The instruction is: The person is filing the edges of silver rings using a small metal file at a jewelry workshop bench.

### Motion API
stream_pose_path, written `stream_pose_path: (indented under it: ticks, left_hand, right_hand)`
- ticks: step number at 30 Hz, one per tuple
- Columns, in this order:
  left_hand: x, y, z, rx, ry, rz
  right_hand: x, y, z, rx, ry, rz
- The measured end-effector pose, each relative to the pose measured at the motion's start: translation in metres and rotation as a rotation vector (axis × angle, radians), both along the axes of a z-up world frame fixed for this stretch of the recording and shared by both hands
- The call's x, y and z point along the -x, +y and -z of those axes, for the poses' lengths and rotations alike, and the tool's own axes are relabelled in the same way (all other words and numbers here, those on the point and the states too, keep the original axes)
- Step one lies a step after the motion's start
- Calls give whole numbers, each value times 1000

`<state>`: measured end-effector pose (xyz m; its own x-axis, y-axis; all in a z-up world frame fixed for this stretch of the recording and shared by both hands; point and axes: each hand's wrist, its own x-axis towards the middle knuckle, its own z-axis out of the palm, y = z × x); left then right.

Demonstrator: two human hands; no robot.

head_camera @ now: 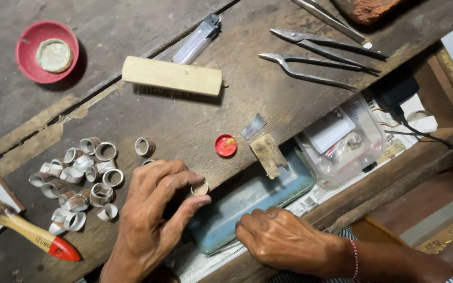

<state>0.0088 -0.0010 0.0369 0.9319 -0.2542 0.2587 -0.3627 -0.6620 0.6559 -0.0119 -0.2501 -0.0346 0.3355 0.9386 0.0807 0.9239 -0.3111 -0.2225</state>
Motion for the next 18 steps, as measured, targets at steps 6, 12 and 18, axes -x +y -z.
stream_pose_path:
  ticks: [6,12,18]
  left_hand:
    - [1,-1,3,-12,13,-20]
    - [4,-2,6,33,-10,-53]
    - [9,-2,4,131,-84,-42]
  right_hand:
    - [-7,-13,-4,-12,26,13]
    - [-10,-27,-11,-91,289,57]
    - [-4,-70,-20,-387,641,325]
